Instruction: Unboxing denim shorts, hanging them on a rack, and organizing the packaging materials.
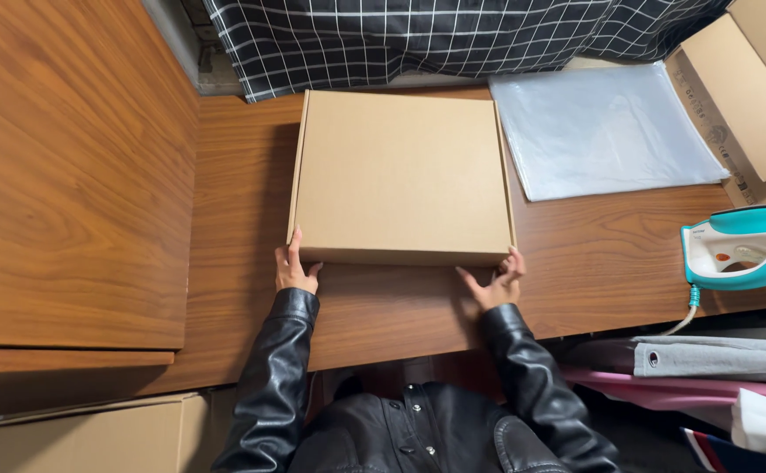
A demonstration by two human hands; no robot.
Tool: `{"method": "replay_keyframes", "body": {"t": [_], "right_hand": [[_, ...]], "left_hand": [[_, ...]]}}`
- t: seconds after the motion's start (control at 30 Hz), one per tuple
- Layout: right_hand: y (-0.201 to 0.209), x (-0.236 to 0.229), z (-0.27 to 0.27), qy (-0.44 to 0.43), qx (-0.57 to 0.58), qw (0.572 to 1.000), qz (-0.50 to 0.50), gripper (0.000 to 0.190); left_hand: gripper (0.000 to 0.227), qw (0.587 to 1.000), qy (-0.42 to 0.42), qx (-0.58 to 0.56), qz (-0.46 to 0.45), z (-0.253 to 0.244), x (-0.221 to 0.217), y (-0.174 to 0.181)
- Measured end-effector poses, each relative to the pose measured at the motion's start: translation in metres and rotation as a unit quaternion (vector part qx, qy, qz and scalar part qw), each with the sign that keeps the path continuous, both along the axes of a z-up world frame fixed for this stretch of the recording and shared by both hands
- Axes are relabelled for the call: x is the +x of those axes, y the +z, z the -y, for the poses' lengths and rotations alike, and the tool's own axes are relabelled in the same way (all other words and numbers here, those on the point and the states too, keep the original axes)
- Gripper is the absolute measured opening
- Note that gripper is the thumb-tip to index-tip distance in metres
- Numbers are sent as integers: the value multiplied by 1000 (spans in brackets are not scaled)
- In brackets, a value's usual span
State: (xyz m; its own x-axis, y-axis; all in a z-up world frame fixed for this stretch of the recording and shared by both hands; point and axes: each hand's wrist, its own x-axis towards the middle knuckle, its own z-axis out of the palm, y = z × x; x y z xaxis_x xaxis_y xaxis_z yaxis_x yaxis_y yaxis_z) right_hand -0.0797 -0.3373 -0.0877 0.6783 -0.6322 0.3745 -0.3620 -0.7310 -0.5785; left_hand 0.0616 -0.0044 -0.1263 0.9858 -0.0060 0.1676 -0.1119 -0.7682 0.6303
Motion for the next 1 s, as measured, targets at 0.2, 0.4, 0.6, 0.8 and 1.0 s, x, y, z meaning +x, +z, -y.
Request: {"method": "replay_keyframes", "body": {"t": [0.2, 0.4, 0.6, 0.8, 1.0], "right_hand": [[-16, 15, 77, -16, 517, 854, 52, 56], [27, 41, 69, 53, 658, 737, -145, 88], [-63, 42, 88, 121, 642, 755, -56, 57], [-187, 58, 134, 241, 715, 657, 21, 39], [-38, -23, 6, 293, 801, 523, -5, 42]], "left_hand": [[91, 1000, -1, 2, 4, -4, 0, 2], [87, 994, 23, -64, -89, -10, -30, 39], [80, 932, 105, -340, -61, -13, -93, 88], [60, 729, 208, -650, -56, -60, -167, 47], [59, 796, 237, -554, -66, -83, -289, 76]]}}
